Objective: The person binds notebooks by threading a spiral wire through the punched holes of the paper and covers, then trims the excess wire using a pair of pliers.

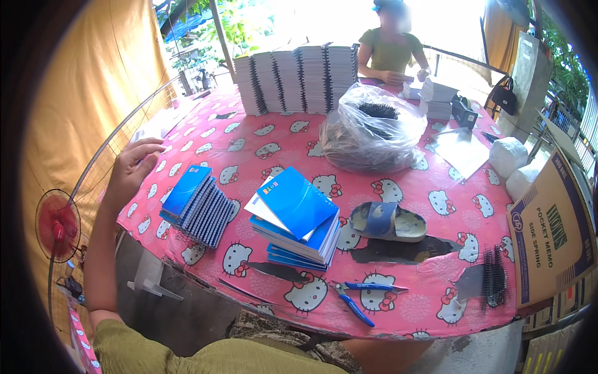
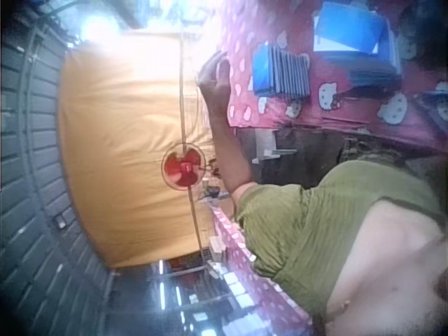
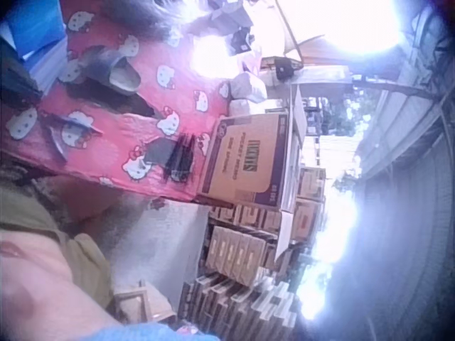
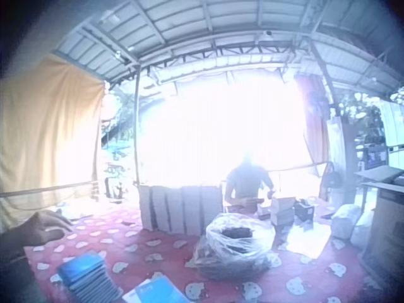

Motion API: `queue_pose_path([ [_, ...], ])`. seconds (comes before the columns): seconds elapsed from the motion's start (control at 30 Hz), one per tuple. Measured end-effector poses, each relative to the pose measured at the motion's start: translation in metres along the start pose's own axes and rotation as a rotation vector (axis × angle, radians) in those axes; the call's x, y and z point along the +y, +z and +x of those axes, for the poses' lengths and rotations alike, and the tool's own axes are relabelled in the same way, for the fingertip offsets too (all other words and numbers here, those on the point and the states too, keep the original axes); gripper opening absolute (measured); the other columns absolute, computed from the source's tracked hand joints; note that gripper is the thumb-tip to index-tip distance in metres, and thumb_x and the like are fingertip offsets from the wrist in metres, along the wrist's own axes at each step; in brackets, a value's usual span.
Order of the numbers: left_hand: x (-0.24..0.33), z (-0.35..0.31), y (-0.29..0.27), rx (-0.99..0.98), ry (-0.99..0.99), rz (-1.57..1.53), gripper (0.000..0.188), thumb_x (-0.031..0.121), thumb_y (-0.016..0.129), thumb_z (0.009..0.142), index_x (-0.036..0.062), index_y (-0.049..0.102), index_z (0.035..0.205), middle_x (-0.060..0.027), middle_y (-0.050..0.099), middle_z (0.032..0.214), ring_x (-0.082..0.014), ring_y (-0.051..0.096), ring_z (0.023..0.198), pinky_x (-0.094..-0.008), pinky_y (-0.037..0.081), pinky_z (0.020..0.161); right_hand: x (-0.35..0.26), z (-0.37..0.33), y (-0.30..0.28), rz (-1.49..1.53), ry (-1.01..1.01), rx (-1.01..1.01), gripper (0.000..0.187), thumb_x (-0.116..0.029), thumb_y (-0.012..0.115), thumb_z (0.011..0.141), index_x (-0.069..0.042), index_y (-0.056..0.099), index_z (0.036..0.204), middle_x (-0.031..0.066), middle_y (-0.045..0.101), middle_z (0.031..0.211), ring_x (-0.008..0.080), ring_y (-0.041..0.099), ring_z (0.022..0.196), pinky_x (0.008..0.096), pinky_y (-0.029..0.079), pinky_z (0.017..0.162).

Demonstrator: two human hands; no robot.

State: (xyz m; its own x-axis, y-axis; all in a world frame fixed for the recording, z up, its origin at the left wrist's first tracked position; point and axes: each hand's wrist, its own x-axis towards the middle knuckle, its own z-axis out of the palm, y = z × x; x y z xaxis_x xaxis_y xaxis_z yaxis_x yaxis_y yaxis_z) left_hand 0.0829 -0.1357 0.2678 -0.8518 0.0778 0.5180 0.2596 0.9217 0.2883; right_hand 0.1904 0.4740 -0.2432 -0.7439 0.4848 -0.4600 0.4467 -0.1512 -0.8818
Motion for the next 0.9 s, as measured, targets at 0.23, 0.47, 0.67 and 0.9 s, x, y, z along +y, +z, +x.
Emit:
queue_pose_path([
  [0.23, 0.081, 0.023, 0.13, -0.155, -0.348, -0.748, 0.04, 0.034, 0.054, 0.097, 0.0027, 0.058, 0.122, -0.0101, 0.062, 0.117, -0.0158, 0.059, 0.103, -0.0313, 0.045, 0.089, -0.129, 0.005, 0.037, -0.346, -0.5, 0.03, 0.036, -0.029, 0.071, 0.081, 0.005, 0.068, 0.092, 0.0123, 0.068, 0.079, 0.0206, 0.064, 0.072, 0.0325, 0.051, 0.068],
  [0.47, 0.045, 0.034, 0.192, -0.434, -0.489, -0.432, 0.058, 0.045, 0.069, 0.085, -0.0067, 0.06, 0.111, -0.0155, 0.067, 0.094, -0.021, 0.064, 0.086, -0.0354, 0.051, 0.077, -0.106, -0.038, 0.006, -0.687, -0.361, -0.101, 0.038, -0.031, 0.07, 0.081, 0.005, 0.069, 0.089, 0.0128, 0.067, 0.075, 0.0214, 0.064, 0.069, 0.0335, 0.051, 0.066],
  [0.67, 0.063, 0.032, 0.187, -0.063, -0.281, -0.618, 0.028, 0.017, 0.072, 0.085, -0.0002, 0.059, 0.104, -0.0057, 0.066, 0.087, -0.0117, 0.062, 0.077, -0.0267, 0.05, 0.068, -0.251, -0.222, -0.017, -0.707, -0.207, -0.387, 0.028, -0.02, 0.054, 0.096, 0.001, 0.066, 0.109, 0.0157, 0.07, 0.094, 0.0207, 0.066, 0.084, 0.0333, 0.05, 0.078],
  [0.9, 0.099, 0.002, 0.187, 0.26, -0.138, -1.299, 0.019, 0.013, 0.065, 0.092, 0.003, 0.057, 0.106, -0.0044, 0.064, 0.1, -0.0077, 0.059, 0.089, -0.0233, 0.047, 0.074, -0.363, -0.201, 0.146, -0.171, -0.947, -0.47, 0.069, -0.014, 0.081, 0.072, 0.003, 0.048, 0.13, 0.0139, 0.059, 0.118, 0.0206, 0.057, 0.11, 0.0338, 0.046, 0.095],
])
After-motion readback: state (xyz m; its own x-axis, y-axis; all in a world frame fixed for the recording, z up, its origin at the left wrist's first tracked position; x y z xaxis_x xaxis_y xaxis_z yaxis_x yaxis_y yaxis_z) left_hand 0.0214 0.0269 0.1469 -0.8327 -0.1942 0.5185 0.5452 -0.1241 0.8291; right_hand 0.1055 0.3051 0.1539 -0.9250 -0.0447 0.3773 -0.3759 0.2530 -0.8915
